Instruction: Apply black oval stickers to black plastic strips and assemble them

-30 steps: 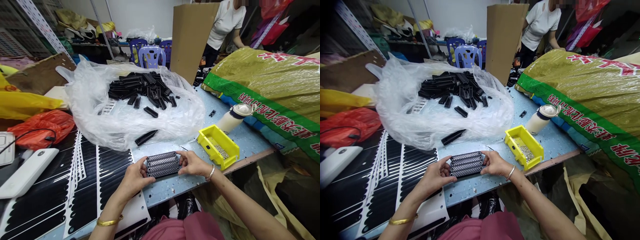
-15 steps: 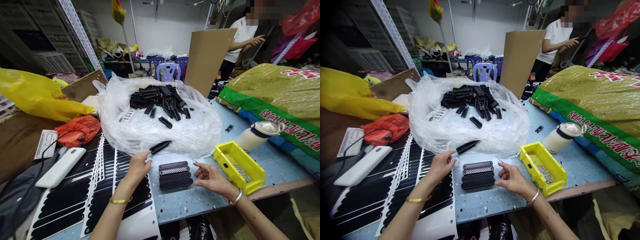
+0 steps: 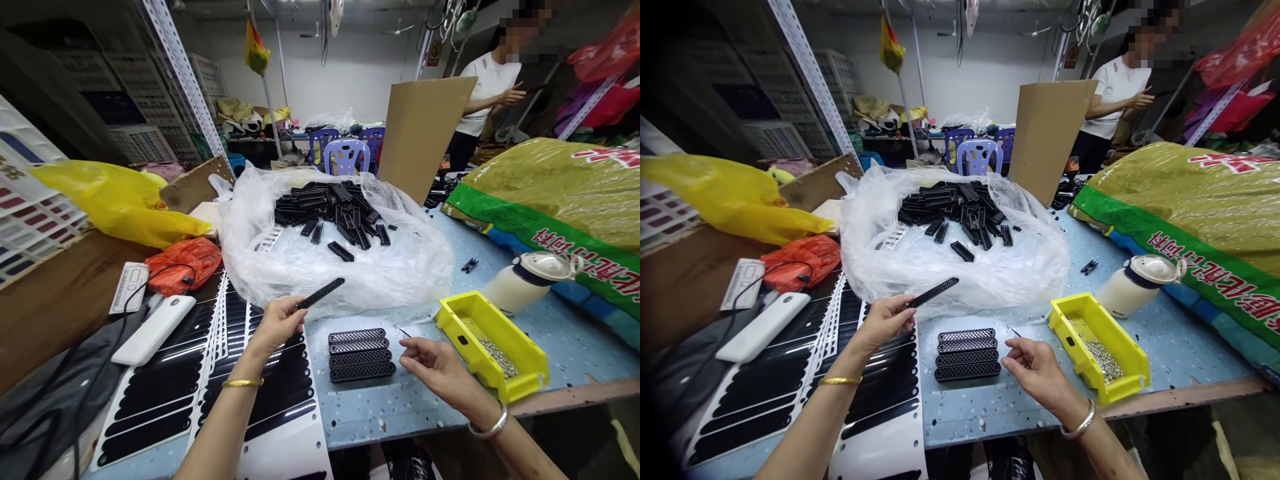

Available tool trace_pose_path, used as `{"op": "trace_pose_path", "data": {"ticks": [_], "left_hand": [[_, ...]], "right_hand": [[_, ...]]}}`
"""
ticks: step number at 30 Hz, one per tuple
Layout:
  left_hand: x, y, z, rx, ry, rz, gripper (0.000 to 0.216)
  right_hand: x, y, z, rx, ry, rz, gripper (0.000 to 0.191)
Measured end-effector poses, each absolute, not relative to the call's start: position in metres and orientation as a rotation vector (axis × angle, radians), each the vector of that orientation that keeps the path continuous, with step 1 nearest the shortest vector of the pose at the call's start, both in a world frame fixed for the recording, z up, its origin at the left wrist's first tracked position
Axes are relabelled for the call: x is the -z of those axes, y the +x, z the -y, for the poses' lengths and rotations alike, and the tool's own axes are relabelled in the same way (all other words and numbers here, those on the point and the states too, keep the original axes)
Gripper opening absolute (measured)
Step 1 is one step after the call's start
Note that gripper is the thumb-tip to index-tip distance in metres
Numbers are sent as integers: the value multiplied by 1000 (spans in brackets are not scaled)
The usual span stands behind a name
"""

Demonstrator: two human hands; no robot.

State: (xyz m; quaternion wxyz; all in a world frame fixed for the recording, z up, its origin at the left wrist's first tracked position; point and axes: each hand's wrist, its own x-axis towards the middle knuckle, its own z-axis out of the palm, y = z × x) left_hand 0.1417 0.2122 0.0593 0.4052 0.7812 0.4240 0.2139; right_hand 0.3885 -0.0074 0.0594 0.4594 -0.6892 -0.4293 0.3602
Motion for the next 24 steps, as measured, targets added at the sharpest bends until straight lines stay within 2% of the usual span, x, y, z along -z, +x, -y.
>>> {"op": "trace_pose_path", "data": {"ticks": [4,10,15,19,21,24], "left_hand": [[-76,116,-181,-710,1598,-918,45],[-93,104,-143,-700,1341,-791,42],[-91,107,-118,-675,1496,-765,37],[-89,111,-98,-762,1689,-810,29],[-88,114,-93,-768,1543,-826,37],[-81,118,-90,-738,1341,-837,51]], "right_hand": [[-71,380,5,-911,-1643,1034,37],[-84,370,-23,-1026,-1458,860,51],[-93,360,-47,-1406,-1168,746,64],[-98,356,-40,-1387,-1100,832,43],[-96,357,-30,-1310,-1139,918,37],[-90,359,-13,-1142,-1289,1104,39]]}}
